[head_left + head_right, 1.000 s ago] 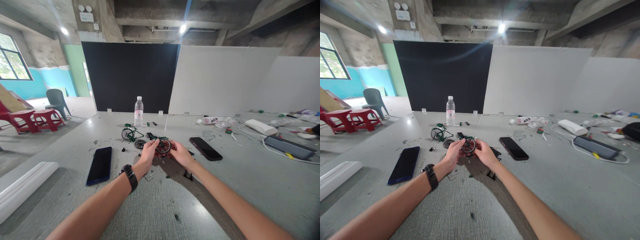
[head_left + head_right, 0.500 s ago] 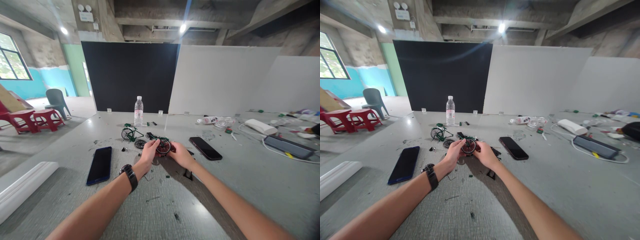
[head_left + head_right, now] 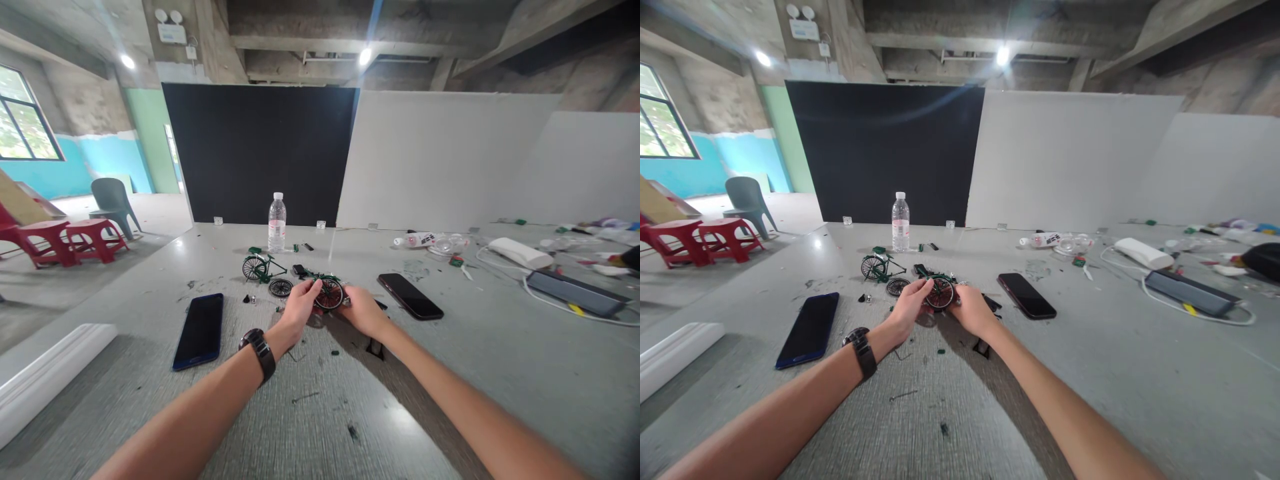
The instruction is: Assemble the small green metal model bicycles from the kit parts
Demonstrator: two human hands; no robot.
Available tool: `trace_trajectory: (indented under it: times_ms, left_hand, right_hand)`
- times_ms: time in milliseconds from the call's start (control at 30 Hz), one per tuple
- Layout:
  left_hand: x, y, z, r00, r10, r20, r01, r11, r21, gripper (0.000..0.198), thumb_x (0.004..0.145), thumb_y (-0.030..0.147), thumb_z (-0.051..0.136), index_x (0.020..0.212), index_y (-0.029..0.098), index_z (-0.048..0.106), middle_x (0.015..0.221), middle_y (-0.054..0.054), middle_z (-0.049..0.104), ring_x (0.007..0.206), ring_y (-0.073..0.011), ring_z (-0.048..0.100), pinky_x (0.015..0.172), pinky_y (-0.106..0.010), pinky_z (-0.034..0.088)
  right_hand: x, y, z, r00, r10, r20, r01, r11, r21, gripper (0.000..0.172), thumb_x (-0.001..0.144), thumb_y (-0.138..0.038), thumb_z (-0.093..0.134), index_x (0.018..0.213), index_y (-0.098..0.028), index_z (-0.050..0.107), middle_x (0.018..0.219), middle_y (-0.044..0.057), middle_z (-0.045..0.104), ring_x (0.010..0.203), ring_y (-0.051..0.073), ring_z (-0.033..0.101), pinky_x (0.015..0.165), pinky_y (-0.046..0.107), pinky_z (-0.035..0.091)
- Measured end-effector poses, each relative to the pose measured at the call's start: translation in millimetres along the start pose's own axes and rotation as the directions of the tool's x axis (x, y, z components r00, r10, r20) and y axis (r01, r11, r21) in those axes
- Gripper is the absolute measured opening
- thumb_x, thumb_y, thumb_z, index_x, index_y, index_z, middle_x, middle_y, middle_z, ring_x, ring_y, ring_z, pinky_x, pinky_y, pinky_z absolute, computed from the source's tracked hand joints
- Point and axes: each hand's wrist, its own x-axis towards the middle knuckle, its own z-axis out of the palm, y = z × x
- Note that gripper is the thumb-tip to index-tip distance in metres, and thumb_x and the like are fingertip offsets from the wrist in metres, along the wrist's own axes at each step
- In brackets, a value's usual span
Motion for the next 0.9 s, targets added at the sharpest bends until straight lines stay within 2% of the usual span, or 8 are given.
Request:
trace_trajectory:
  times_ms: [200, 333, 400, 500, 633, 767, 900]
  left_hand:
    - [3, -4, 0.1, 0.996, 0.031, -0.080, -0.030, 1.000, 0.008, 0.045, 0.076, 0.060, 0.067, 0.076, 0.017, 0.055, 0.076, -0.002, 0.055, 0.066, -0.0137, 0.053, 0.053, -0.025, 0.051]
    - [4, -5, 0.5, 0.991, 0.042, -0.131, -0.041, 0.999, 0.007, 0.042, 0.080, 0.057, 0.064, 0.076, 0.018, 0.050, 0.075, -0.001, 0.052, 0.068, -0.0144, 0.055, 0.056, -0.027, 0.055]
    - [4, -5, 0.7, 0.991, 0.050, -0.127, -0.048, 0.999, 0.015, 0.040, 0.081, 0.056, 0.064, 0.077, 0.018, 0.051, 0.075, -0.001, 0.052, 0.069, -0.0148, 0.056, 0.057, -0.027, 0.055]
    - [4, -7, -0.1, 0.989, 0.073, -0.126, -0.068, 0.997, 0.046, 0.038, 0.081, 0.055, 0.064, 0.080, 0.019, 0.051, 0.075, 0.000, 0.052, 0.069, -0.0150, 0.057, 0.057, -0.027, 0.054]
    - [5, -10, -3.1, 0.971, 0.124, -0.204, -0.102, 0.988, 0.116, 0.035, 0.087, 0.054, 0.059, 0.082, 0.020, 0.050, 0.075, 0.001, 0.052, 0.068, -0.0136, 0.056, 0.057, -0.024, 0.052]
    - [5, -9, -3.5, 0.962, 0.144, -0.232, -0.104, 0.979, 0.173, 0.034, 0.089, 0.052, 0.055, 0.082, 0.020, 0.050, 0.071, 0.001, 0.053, 0.064, -0.0127, 0.055, 0.053, -0.021, 0.046]
    - [1, -4, 0.0, 0.969, 0.138, -0.206, -0.092, 0.971, 0.222, 0.037, 0.087, 0.055, 0.058, 0.079, 0.019, 0.051, 0.066, 0.001, 0.053, 0.054, -0.0114, 0.051, 0.046, -0.020, 0.039]
  right_hand:
    - [1, 5, -1, 1.000, 0.000, -0.013, -0.002, 0.992, -0.129, 0.014, 0.079, -0.020, 0.054, 0.077, -0.018, 0.068, 0.079, 0.008, 0.073, 0.072, 0.023, 0.065, 0.064, 0.029, 0.042]
    - [2, 4, 0, 0.993, 0.040, -0.110, -0.037, 0.999, 0.031, 0.029, 0.092, -0.027, 0.042, 0.100, -0.019, 0.068, 0.091, 0.008, 0.074, 0.080, 0.022, 0.067, 0.073, 0.032, 0.046]
    - [2, 2, 1, 0.985, 0.091, -0.145, -0.071, 0.988, 0.137, 0.031, 0.093, -0.034, 0.044, 0.109, -0.018, 0.066, 0.096, 0.009, 0.075, 0.084, 0.023, 0.068, 0.076, 0.033, 0.048]
    - [3, 1, 1, 0.987, 0.111, -0.119, -0.086, 0.976, 0.199, 0.030, 0.089, -0.038, 0.054, 0.108, -0.017, 0.064, 0.097, 0.010, 0.074, 0.085, 0.023, 0.068, 0.076, 0.034, 0.049]
    - [4, 5, -1, 0.992, 0.095, -0.085, -0.076, 0.976, 0.204, 0.025, 0.091, -0.037, 0.052, 0.101, -0.018, 0.065, 0.093, 0.009, 0.074, 0.084, 0.023, 0.068, 0.075, 0.034, 0.050]
    - [4, 13, -4, 0.990, 0.107, -0.093, -0.095, 0.988, 0.122, 0.023, 0.092, -0.033, 0.050, 0.102, -0.019, 0.066, 0.097, 0.010, 0.075, 0.087, 0.025, 0.069, 0.079, 0.035, 0.050]
    - [2, 22, -6, 0.991, 0.117, -0.067, -0.121, 0.991, -0.064, 0.026, 0.093, -0.032, 0.048, 0.106, -0.021, 0.068, 0.093, 0.011, 0.075, 0.087, 0.027, 0.070, 0.076, 0.036, 0.050]
